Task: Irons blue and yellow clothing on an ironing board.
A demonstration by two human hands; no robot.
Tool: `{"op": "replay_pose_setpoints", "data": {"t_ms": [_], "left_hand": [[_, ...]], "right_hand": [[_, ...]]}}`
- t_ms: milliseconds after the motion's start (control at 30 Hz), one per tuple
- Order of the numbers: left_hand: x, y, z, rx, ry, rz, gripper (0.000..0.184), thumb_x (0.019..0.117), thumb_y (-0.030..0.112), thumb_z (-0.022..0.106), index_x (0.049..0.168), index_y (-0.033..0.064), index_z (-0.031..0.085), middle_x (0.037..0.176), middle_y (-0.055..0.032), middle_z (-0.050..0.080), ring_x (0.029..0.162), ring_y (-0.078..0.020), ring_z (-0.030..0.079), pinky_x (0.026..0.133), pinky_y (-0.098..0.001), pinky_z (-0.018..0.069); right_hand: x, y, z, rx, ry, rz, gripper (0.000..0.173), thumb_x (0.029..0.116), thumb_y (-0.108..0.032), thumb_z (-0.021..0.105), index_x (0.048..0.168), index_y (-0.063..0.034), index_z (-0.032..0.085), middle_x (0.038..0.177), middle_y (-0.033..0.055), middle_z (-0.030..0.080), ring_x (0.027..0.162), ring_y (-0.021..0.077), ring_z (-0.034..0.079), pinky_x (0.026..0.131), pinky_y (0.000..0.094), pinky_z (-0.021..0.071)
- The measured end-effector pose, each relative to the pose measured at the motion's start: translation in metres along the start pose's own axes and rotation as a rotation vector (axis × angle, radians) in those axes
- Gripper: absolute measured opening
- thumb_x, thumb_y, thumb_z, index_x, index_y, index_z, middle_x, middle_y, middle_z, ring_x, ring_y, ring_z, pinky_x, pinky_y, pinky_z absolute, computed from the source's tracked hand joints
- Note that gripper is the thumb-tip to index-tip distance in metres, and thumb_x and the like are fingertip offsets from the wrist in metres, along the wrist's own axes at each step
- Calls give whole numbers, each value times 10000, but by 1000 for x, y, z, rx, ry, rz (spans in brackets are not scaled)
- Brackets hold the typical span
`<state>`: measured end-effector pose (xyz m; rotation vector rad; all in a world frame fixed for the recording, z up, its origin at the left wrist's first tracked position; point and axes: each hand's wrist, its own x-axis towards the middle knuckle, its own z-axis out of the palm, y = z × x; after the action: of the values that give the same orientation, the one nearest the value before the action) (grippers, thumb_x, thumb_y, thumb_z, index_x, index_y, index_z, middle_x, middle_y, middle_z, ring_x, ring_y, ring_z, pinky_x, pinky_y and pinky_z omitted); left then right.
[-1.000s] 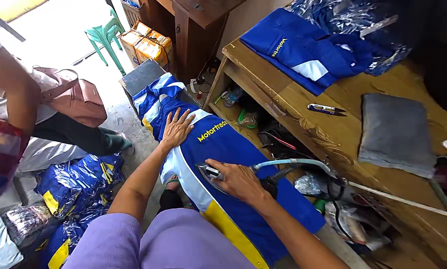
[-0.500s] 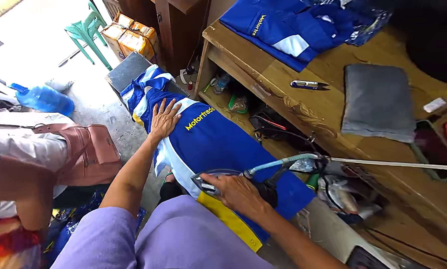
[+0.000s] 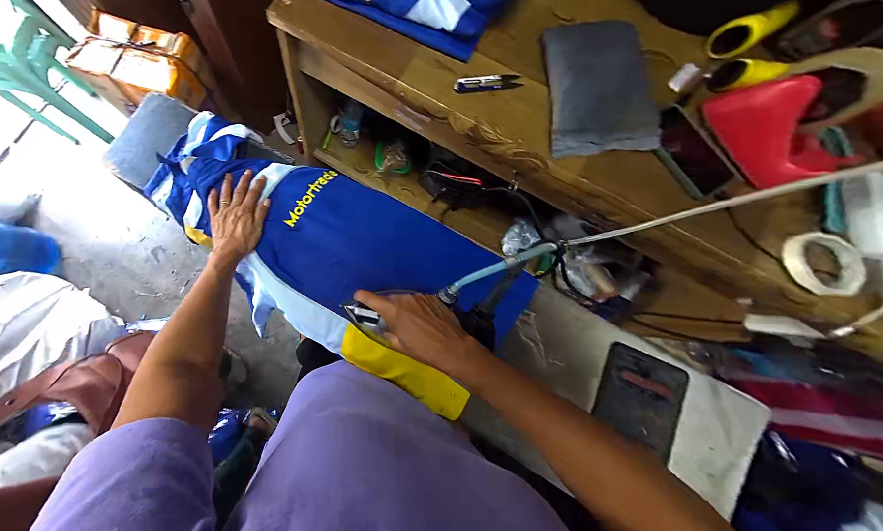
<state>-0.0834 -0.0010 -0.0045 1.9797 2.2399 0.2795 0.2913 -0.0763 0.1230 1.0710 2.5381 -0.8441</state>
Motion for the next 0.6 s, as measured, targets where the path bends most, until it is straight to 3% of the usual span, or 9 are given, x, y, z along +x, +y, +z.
{"op": "replay_pose_setpoints", "data": {"t_ms": [100, 167, 233, 300, 333, 433, 600], "left_hand": [[1, 1, 0, 4, -2, -6, 569, 1086, 548, 212, 1593, 349, 378, 1699, 1, 279, 1583, -339, 176, 1236, -645, 87], [2, 3, -3, -8, -13, -16, 574, 1084, 551, 225, 1589, 335, 389, 1698, -19, 283, 1581, -348, 177, 1232, -657, 85], [6, 12, -12, -24, -21, -40, 589, 1083, 545, 260, 1562, 257, 445, 1675, -81, 326, 1567, -387, 204, 1213, -686, 111], [7, 26, -16, -24, 13, -40, 633, 1077, 547, 284, 1539, 161, 477, 1647, -153, 361, 1555, -423, 217, 1212, -687, 133], [7, 31, -13, -18, 28, -8, 648, 1075, 555, 279, 1559, 159, 449, 1657, -156, 339, 1561, -422, 198, 1215, -685, 131], [10, 28, 2, 25, -14, 58, 672, 1065, 606, 222, 1622, 246, 331, 1705, -87, 251, 1584, -393, 132, 1213, -699, 95], [24, 19, 3, 44, -41, 11, 694, 1056, 629, 186, 1630, 256, 307, 1712, -52, 238, 1589, -376, 115, 1205, -702, 99]], "right_hand": [[-61, 37, 17, 28, 23, 3, 568, 957, -323, 674, 1497, -280, 505, 968, 194, 713, 834, 421, 701, 706, 603, 542], [-97, 63, 26, 39, 85, 34, 603, 963, -551, 627, 1493, -285, 520, 978, 167, 724, 821, 387, 709, 703, 588, 556], [-124, 85, 30, 45, 185, 77, 636, 952, -647, 566, 1463, -267, 565, 989, 160, 744, 819, 381, 726, 688, 595, 562], [-146, 103, 36, 47, 218, 88, 648, 967, -674, 505, 1456, -255, 577, 1009, 165, 748, 822, 386, 730, 680, 600, 561], [-154, 109, 39, 29, 208, 82, 652, 972, -687, 480, 1457, -263, 577, 996, 165, 746, 803, 383, 727, 662, 591, 559], [-164, 111, 44, -41, 151, 27, 606, 977, -656, 493, 1451, -289, 584, 862, 158, 706, 697, 370, 687, 594, 550, 537], [-121, 84, 36, -80, 116, -57, 540, 991, -539, 561, 1469, -287, 550, 833, 138, 682, 689, 347, 674, 604, 518, 530]]}}
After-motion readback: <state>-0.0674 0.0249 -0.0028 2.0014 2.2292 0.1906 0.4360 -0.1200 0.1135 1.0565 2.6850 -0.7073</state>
